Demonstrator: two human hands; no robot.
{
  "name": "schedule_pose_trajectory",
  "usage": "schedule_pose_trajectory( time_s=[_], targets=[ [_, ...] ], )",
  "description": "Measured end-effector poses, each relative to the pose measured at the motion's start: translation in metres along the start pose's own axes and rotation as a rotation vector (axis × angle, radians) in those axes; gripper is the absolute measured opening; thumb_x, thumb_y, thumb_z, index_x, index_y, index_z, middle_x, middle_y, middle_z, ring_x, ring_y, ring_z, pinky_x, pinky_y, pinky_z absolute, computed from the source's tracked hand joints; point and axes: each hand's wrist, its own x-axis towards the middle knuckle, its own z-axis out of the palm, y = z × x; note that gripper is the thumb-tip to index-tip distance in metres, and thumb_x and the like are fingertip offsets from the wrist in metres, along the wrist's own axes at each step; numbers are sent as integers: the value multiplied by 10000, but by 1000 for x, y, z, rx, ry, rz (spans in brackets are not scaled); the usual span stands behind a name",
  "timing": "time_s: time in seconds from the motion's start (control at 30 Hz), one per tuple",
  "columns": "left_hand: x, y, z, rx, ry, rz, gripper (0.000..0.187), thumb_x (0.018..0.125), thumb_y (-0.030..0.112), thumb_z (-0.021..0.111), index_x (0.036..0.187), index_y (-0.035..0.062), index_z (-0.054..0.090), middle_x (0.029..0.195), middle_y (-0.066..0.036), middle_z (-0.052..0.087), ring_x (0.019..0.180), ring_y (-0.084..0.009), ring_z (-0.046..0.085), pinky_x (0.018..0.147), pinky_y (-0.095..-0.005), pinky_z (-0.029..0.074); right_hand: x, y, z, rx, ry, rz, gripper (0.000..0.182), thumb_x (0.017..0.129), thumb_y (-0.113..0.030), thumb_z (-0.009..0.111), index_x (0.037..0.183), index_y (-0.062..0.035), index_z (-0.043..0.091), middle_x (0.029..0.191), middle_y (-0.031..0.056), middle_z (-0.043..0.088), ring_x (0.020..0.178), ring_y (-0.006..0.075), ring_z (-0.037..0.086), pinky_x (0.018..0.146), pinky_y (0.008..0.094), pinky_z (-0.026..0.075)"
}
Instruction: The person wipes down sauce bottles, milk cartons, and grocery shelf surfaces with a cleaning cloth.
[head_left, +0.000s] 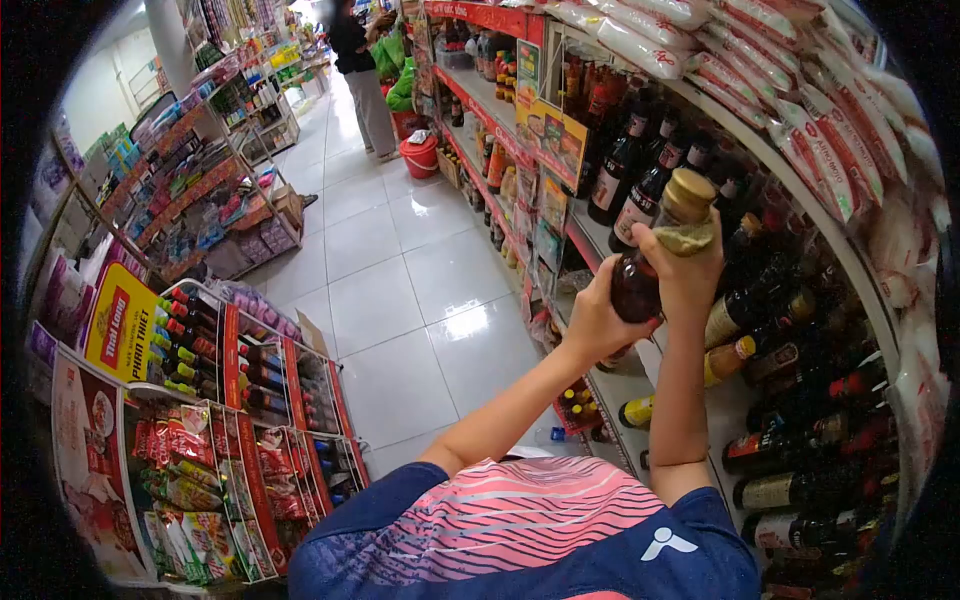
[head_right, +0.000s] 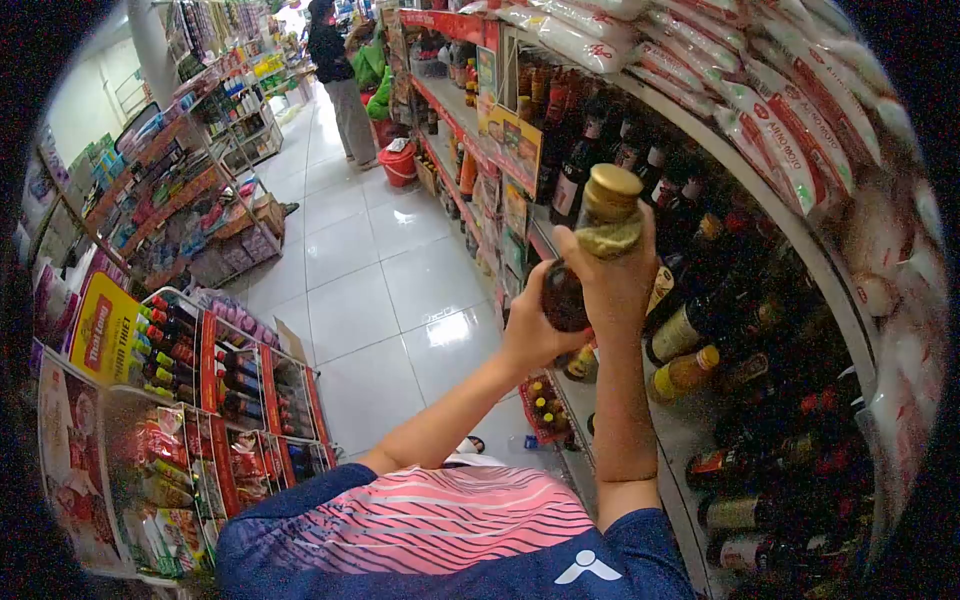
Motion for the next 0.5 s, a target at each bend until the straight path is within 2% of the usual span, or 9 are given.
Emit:
schedule_pose_trajectory(
  time_s=[0.1,0.13,0.17,0.2,0.23,0.27,0.37,0.43,0.5],
  targets=[
    [7,2,4,65,33,20,749,479,226,745,1092,16,371,867,-158,560,796,-278,576,695,-323,452,1,-4,-7,-47,48,-27,494,612,-170,711,994,-26,434,815,53,554,735,132,540,653,260,430],
    [6,4,1,38,15,65,748,479,218,745,1095,14,373,873,-150,561,800,-262,577,700,-316,452,-3,-1,-11,-24,16,-86,509,659,-187,696,1051,1,430,846,40,533,738,105,501,653,241,417],
    [4,6,-1,12,-2,111,748,479,209,746,1097,13,375,879,-141,562,804,-246,579,704,-309,452,-7,3,-15,-25,20,-91,509,659,-187,696,1051,1,430,846,40,533,738,105,501,653,241,417],
    [0,10,-1,-122,-4,90,755,475,199,753,1104,13,380,895,-113,564,810,-187,569,728,-293,442,-13,7,-17,97,-30,-89,527,672,-217,683,1076,-9,417,893,60,535,800,130,507,712,264,408],
    [-3,15,-3,-118,-9,88,755,475,199,753,1104,13,380,895,-113,564,810,-187,569,728,-293,442,-22,13,-19,219,-80,-80,545,686,-247,669,1102,-18,404,941,80,537,862,156,513,772,287,398],
    [-7,19,-6,-184,-13,37,759,473,196,757,1106,11,381,907,-103,562,810,-164,558,740,-284,434,-34,23,-25,343,-161,35,566,723,-304,630,1137,-5,385,1030,98,506,953,166,474,835,301,364],
    [-10,15,-12,-361,-13,-42,761,470,180,764,1101,2,379,930,-89,554,817,-128,533,764,-269,416,-73,51,-23,428,-123,67,600,735,-359,609,1155,0,377,1078,98,479,997,164,448,859,302,349],
    [-11,16,-21,-345,-6,-54,762,463,106,773,1100,5,368,980,-99,537,882,-162,529,814,-297,402,-111,93,-21,490,-82,392,642,727,-404,605,1176,-13,365,1126,88,451,1025,173,437,873,300,342],
    [-8,13,-25,-371,0,-70,768,453,113,783,1093,9,370,984,-98,534,884,-172,531,818,-299,399,-134,99,-20,449,-120,478,645,730,-414,596,1183,-23,358,1130,80,451,1023,179,444,868,302,351]
  ],
)
